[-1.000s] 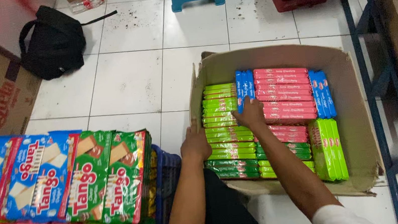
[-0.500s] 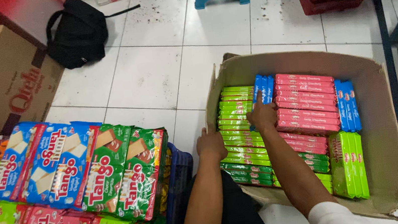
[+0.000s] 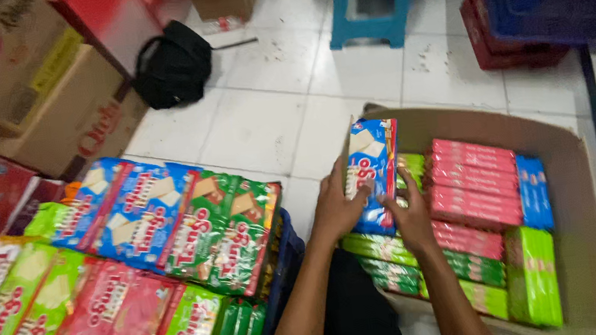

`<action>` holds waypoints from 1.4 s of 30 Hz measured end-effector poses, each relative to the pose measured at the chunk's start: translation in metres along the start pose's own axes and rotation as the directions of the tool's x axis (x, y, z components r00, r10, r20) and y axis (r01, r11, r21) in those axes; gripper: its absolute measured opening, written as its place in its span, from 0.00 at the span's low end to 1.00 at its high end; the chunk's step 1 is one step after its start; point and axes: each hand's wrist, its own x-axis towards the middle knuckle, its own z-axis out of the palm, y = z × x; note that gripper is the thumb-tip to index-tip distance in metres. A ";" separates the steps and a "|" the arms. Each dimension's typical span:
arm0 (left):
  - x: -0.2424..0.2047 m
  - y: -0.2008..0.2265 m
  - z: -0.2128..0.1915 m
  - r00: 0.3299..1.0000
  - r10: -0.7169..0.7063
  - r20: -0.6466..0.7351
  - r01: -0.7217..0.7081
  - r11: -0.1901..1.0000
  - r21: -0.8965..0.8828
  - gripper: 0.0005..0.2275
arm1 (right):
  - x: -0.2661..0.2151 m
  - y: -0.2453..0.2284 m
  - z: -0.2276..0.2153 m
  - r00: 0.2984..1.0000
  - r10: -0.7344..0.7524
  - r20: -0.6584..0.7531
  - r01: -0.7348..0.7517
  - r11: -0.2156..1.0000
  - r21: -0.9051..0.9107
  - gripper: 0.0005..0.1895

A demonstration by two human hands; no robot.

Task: The person sits on the floor and repeatedly picks up packs of Tango biscuits from a cardboard box, then places them onto a growing stack on a blue crate. The person handles green, pink, and blue packs, arranging them in rows.

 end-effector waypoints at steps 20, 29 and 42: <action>-0.127 -0.057 -0.438 0.723 0.264 -0.638 0.108 0.870 0.481 0.49 | -0.067 -0.116 0.286 0.683 -0.181 0.708 0.502 0.821 -0.274 0.49; -0.063 -0.157 -0.569 0.804 0.214 -0.555 0.258 0.716 0.649 0.48 | -0.042 -0.061 0.356 0.655 -0.052 0.754 0.598 0.646 -0.475 0.42; 0.026 -0.267 -0.584 0.897 0.082 -0.435 0.278 0.661 0.697 0.44 | -0.020 0.019 0.368 0.757 -0.013 0.653 0.583 0.465 -0.666 0.38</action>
